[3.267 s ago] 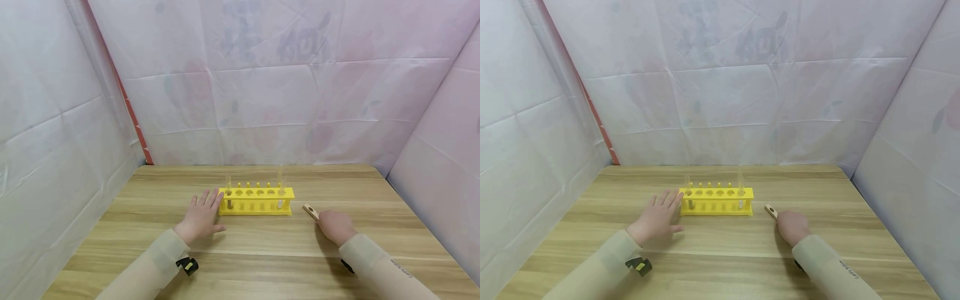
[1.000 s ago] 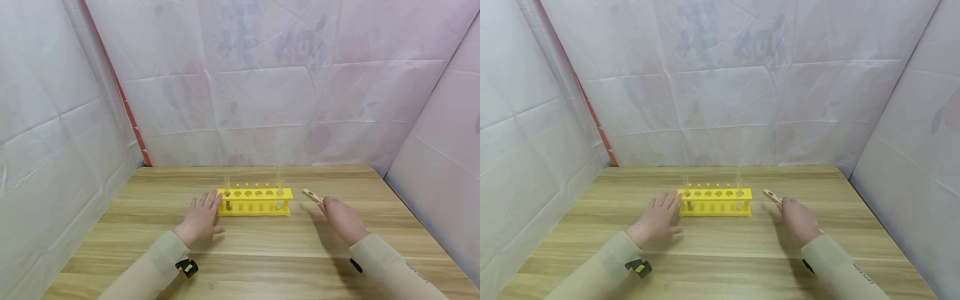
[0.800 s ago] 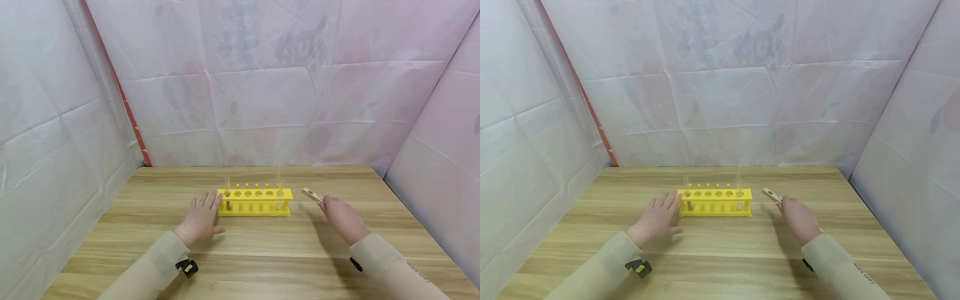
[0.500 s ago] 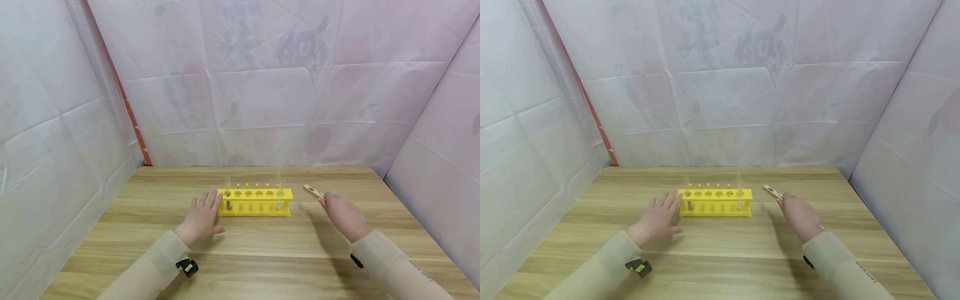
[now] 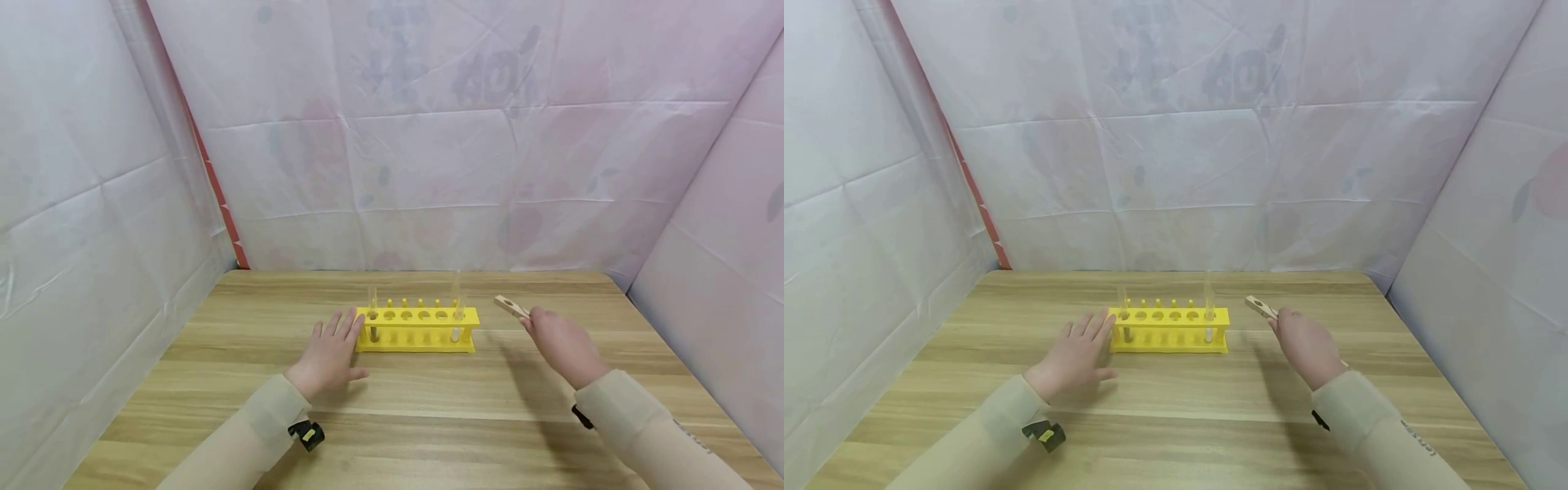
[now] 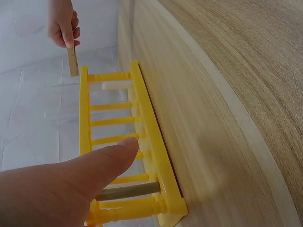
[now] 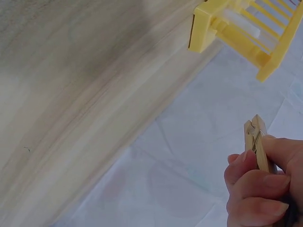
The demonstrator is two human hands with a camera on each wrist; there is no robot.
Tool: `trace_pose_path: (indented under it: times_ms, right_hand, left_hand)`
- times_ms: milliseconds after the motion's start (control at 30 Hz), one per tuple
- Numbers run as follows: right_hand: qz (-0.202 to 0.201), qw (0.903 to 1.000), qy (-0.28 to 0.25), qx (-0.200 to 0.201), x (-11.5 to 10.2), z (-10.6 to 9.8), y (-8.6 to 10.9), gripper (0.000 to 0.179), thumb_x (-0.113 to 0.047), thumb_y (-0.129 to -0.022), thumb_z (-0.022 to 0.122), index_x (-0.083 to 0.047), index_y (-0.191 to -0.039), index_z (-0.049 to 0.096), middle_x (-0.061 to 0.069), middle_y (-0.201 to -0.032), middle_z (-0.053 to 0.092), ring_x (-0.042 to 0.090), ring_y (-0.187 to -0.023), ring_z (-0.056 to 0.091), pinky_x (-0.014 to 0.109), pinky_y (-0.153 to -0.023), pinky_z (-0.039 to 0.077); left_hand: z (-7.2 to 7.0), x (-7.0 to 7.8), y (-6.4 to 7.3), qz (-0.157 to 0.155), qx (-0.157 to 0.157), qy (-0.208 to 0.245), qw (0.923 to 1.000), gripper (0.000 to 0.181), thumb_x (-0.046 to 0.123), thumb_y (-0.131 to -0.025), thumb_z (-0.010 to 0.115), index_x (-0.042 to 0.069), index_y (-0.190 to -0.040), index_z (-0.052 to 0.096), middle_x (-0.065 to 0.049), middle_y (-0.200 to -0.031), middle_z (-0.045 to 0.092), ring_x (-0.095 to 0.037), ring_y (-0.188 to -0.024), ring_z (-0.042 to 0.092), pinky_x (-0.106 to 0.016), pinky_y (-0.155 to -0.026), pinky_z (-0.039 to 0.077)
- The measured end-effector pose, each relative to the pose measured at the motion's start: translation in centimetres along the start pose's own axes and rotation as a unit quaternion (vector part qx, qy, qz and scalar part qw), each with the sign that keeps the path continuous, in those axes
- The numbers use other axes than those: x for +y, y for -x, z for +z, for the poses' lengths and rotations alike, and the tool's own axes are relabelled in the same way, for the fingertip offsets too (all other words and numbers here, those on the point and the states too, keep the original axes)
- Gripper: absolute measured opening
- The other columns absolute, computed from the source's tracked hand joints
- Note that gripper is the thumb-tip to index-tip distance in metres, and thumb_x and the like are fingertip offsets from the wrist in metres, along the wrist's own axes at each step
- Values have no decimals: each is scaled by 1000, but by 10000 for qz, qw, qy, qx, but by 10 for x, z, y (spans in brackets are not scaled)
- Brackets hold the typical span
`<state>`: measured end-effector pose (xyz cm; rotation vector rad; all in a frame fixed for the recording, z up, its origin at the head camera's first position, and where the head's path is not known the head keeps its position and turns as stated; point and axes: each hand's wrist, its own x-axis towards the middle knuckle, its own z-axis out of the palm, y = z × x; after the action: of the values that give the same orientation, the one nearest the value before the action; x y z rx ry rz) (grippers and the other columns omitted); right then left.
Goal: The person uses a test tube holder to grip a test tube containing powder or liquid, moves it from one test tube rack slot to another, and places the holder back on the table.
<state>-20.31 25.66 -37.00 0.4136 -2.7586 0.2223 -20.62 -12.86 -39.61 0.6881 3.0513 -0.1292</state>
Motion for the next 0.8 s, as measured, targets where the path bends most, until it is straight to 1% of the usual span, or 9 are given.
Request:
trace_pose_path:
  times_ms: [267,600,800]
  right_hand:
    - [-44,10000,-37,16,-3,-4,-2,27,-12,-93,56,-4,-70,43,1,-51,36,16,-42,34,30,-35,29]
    - [27,10000,14,-82,-6,-10,-6,27,-13,-93,55,-4,-70,44,1,-52,37,16,-43,35,31,-37,30]
    - [-8,9999,-17,-99,-6,-13,-7,27,-13,-93,55,-4,-70,44,1,-53,37,16,-44,35,31,-38,30]
  left_hand:
    - [-1,0,1,21,16,40,10000,96,62,-82,56,7,-149,16,-13,-155,11,-37,-138,16,-59,-105,21]
    - [-3,1,1,-3,-16,28,10000,96,61,-82,57,7,-149,17,-13,-155,10,-37,-138,16,-59,-105,21]
    - [-4,2,2,-16,-11,21,10000,96,61,-81,58,6,-149,18,-13,-154,11,-37,-138,17,-59,-105,22]
